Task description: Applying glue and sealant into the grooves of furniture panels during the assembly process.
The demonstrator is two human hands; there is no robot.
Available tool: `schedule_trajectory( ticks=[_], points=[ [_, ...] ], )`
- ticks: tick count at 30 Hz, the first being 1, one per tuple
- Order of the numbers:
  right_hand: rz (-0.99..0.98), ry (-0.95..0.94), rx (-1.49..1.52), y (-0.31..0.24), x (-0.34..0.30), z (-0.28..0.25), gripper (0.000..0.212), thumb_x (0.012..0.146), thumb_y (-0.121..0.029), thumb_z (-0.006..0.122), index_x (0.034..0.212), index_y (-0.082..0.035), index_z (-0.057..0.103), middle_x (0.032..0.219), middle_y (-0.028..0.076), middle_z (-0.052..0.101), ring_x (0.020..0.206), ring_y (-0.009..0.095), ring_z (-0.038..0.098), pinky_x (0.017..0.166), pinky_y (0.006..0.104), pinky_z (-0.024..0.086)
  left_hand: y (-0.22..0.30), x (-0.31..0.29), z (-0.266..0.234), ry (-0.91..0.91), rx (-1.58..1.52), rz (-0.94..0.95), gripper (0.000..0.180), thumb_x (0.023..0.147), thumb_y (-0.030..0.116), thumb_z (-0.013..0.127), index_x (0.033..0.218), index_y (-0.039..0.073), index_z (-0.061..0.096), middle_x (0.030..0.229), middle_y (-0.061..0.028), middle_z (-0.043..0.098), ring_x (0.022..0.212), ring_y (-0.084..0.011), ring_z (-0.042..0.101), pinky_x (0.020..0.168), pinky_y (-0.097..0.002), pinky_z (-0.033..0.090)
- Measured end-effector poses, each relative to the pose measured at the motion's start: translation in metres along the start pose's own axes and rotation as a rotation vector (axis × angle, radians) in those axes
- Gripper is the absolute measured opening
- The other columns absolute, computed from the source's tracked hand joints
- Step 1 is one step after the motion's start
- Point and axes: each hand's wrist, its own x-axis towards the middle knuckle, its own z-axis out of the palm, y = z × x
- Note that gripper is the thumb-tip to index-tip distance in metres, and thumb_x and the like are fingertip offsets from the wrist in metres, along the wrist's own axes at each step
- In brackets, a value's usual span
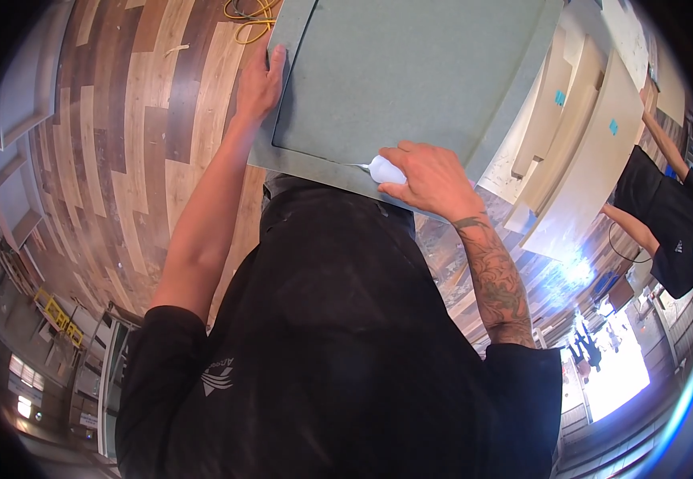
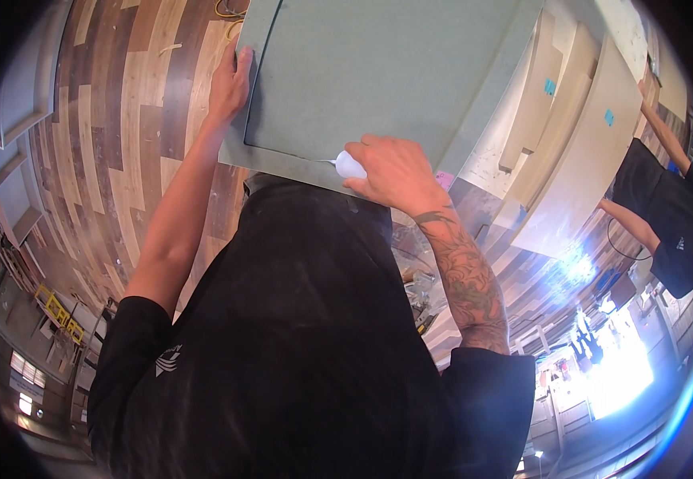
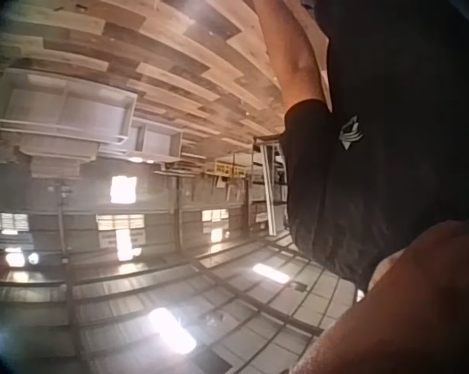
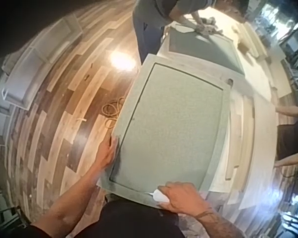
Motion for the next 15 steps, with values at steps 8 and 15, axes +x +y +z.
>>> schedule_trajectory(
  ticks=[8, 15],
  points=[
    [0.008, -0.004, 0.006, 0.0009, -0.0008, -0.0002, 0.047, 0.085, -0.039, 0.077, 0.122, -0.012, 0.070, 0.100, 0.009, 0.068, 0.095, 0.033, 0.068, 0.079, 0.0459, 0.053, -0.0046, 0.0013, -0.0004, -0.010, -0.005, -0.006, 0.057, 0.108, 0.047, 0.044, 0.153, 0.013, 0.046, 0.137, -0.0226, 0.064, 0.128, -0.0414, 0.059, 0.106, -0.0451, 0.045],
    [0.012, -0.001, 0.011, 0.0035, -0.0032, -0.0008, 0.048, 0.085, -0.040, 0.077, 0.123, -0.012, 0.069, 0.099, 0.009, 0.068, 0.095, 0.034, 0.067, 0.078, 0.0460, 0.053, -0.0001, 0.0004, -0.0003, -0.014, -0.001, -0.027, 0.057, 0.108, 0.048, 0.044, 0.153, 0.014, 0.046, 0.135, -0.0227, 0.065, 0.125, -0.0410, 0.061, 0.105, -0.0447, 0.047]
  ],
)
